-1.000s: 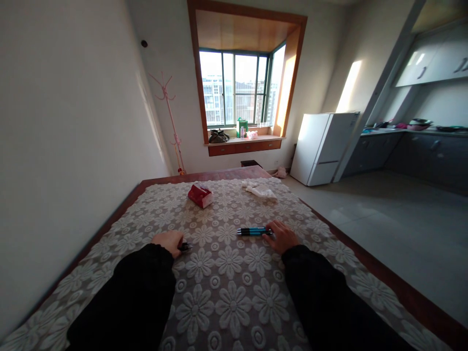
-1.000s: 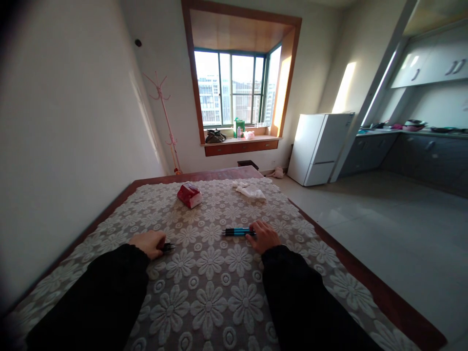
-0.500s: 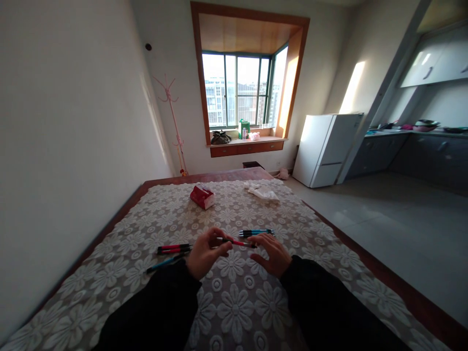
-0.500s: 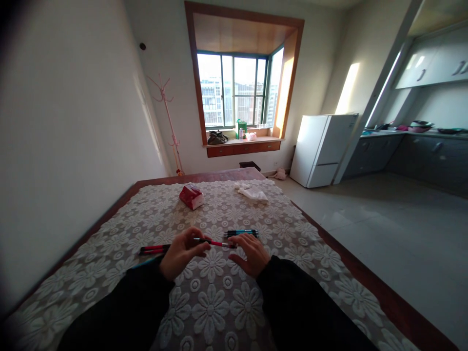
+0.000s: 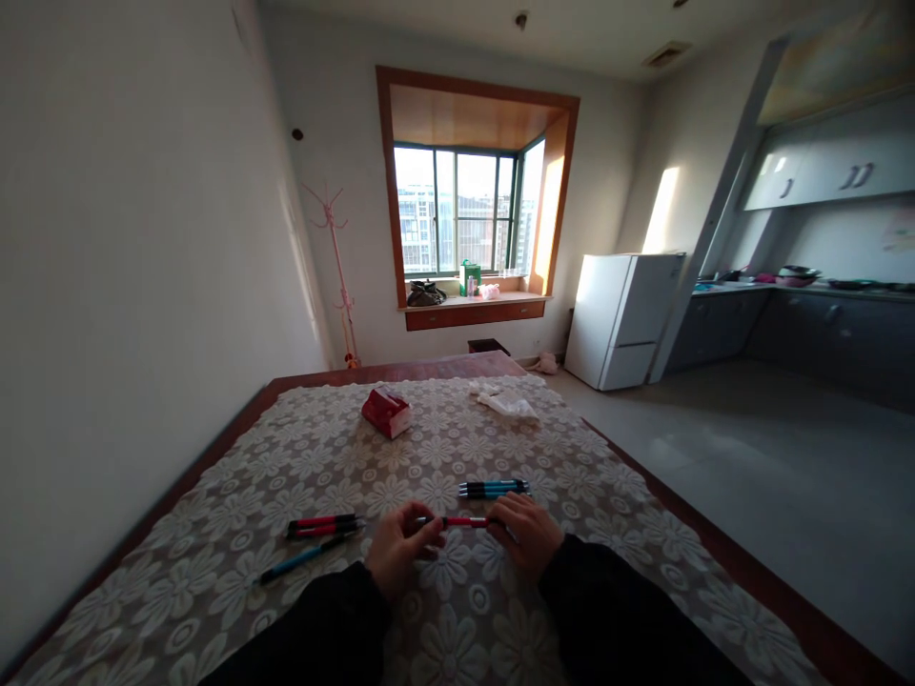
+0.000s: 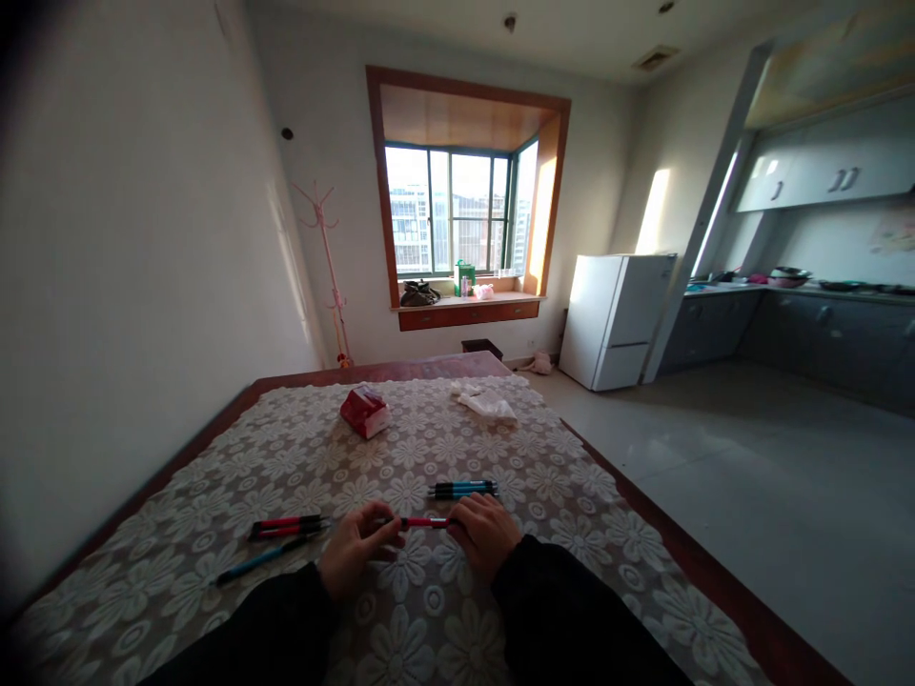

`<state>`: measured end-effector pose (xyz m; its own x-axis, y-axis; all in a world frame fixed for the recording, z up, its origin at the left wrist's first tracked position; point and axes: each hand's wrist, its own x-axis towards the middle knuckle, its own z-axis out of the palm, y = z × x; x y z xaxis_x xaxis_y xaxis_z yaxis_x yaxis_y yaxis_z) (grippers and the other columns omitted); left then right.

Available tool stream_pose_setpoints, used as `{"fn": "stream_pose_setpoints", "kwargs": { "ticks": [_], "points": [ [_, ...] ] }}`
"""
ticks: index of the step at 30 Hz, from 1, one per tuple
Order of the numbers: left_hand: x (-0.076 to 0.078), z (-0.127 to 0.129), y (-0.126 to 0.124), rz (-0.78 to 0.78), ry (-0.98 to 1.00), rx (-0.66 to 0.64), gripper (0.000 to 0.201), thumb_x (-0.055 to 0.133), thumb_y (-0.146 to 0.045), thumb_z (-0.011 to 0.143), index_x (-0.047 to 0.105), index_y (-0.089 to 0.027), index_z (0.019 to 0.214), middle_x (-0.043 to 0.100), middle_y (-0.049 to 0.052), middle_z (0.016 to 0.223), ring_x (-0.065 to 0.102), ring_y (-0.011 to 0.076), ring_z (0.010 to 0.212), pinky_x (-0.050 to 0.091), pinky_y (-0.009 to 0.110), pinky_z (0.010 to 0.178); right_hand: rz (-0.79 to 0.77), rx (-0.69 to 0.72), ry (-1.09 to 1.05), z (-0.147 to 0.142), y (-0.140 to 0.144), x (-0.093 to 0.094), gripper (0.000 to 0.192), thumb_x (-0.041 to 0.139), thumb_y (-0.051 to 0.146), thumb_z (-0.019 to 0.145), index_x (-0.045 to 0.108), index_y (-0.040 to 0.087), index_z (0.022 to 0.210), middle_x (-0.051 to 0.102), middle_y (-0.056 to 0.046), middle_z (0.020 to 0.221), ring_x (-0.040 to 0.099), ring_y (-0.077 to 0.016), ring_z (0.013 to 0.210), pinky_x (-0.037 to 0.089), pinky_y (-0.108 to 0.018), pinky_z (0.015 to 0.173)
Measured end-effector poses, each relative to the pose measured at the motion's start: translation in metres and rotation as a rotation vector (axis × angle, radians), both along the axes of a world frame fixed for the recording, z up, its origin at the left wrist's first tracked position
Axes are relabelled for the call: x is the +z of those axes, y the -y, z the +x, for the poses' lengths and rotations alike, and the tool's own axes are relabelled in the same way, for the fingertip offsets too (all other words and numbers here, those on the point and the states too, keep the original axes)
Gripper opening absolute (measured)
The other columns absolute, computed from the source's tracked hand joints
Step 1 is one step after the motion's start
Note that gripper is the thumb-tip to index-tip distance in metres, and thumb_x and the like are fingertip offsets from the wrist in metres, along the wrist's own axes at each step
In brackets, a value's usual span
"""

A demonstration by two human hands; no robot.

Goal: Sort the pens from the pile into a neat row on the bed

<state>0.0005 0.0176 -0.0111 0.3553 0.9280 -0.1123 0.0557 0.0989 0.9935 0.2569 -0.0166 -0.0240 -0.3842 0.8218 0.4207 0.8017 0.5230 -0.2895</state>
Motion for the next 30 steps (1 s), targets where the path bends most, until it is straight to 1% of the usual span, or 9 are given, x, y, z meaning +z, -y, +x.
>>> {"fn": "stream_pose_setpoints", "kwargs": {
  "ticks": [3,5,10,14,18,24,25,28,30],
  "points": [
    [0.003,-0.008,0.0,0.442,-0.347,-0.079,0.031,0.065,-0.049,0.087,0.062,-0.019,0.089,0.067,0.005,0.082,0.064,0.0186,0.073,0.048,0.028,0.063,0.004,-0.02,-0.023,0.002,0.001,0.002,0.024,0.043,0.03,0.101,0.061,0.02,0.09,0.067,-0.004,0.088,0.059,-0.0196,0.083,0.039,-0.033,0.076],
    [0.001,-0.013,-0.001,0.668,-0.53,-0.126,0.019,0.058,-0.038,0.091,0.064,-0.02,0.089,0.067,0.004,0.081,0.061,0.0164,0.07,0.046,0.028,0.066,0.007,-0.01,-0.019,0.003,0.001,0.001,0.031,0.038,0.035,0.102,0.06,0.019,0.086,0.066,-0.005,0.085,0.059,-0.0189,0.081,0.039,-0.032,0.075],
    [-0.007,-0.018,-0.004,0.925,-0.705,-0.166,0.011,0.054,-0.028,0.093,0.063,-0.021,0.09,0.068,0.003,0.085,0.062,0.0165,0.073,0.045,0.027,0.069,0.037,0.033,0.017,0.003,-0.004,-0.009,0.058,0.016,0.042,0.107,0.055,0.019,0.07,0.064,-0.005,0.071,0.059,-0.0167,0.07,0.038,-0.032,0.067],
    [-0.006,-0.018,-0.002,1.095,-0.763,-0.171,0.015,0.052,-0.029,0.097,0.06,-0.021,0.087,0.068,0.003,0.084,0.063,0.0187,0.075,0.043,0.027,0.066,0.059,0.026,0.024,0.004,-0.008,-0.018,0.062,0.011,0.046,0.107,0.054,0.02,0.071,0.063,-0.005,0.069,0.059,-0.0163,0.066,0.038,-0.03,0.062],
    [-0.005,-0.016,0.0,1.206,-0.809,-0.166,0.02,0.049,-0.029,0.099,0.057,-0.021,0.083,0.067,0.003,0.082,0.062,0.0204,0.076,0.04,0.029,0.064,0.05,0.056,0.006,0.003,-0.007,-0.019,0.054,0.017,0.043,0.108,0.052,0.021,0.072,0.064,-0.005,0.073,0.06,-0.0163,0.07,0.04,-0.029,0.064],
    [-0.004,-0.014,0.0,1.199,-0.824,-0.202,0.037,0.034,-0.022,0.101,0.052,-0.02,0.069,0.064,0.003,0.07,0.06,0.0196,0.066,0.042,0.032,0.065,0.132,0.123,-0.026,-0.001,-0.003,-0.007,0.045,0.024,0.038,0.108,0.05,0.021,0.075,0.064,-0.005,0.076,0.057,-0.0177,0.071,0.041,-0.031,0.064],
    [-0.003,-0.014,0.001,1.189,-0.796,-0.194,0.036,0.035,-0.024,0.102,0.055,-0.021,0.073,0.065,0.003,0.072,0.061,0.0199,0.068,0.044,0.032,0.066,0.148,0.12,-0.03,-0.002,-0.003,-0.006,0.045,0.024,0.038,0.108,0.05,0.02,0.076,0.064,-0.005,0.076,0.057,-0.0177,0.071,0.041,-0.031,0.064],
    [-0.002,-0.016,0.002,1.143,-0.673,-0.104,0.016,0.051,-0.032,0.098,0.062,-0.021,0.102,0.069,0.005,0.088,0.065,0.0216,0.083,0.049,0.032,0.072,0.187,0.087,-0.03,0.0,-0.004,-0.007,0.044,0.025,0.037,0.108,0.051,0.021,0.075,0.063,-0.004,0.074,0.056,-0.0177,0.069,0.04,-0.032,0.065],
    [-0.002,-0.016,0.002,1.133,-0.627,-0.066,0.017,0.061,-0.03,0.092,0.06,-0.021,0.105,0.069,0.005,0.091,0.065,0.0218,0.085,0.05,0.032,0.074,0.195,0.067,-0.023,0.001,-0.005,-0.011,0.044,0.026,0.036,0.108,0.05,0.021,0.074,0.062,-0.004,0.072,0.056,-0.0177,0.069,0.04,-0.032,0.065]
  ]
}}
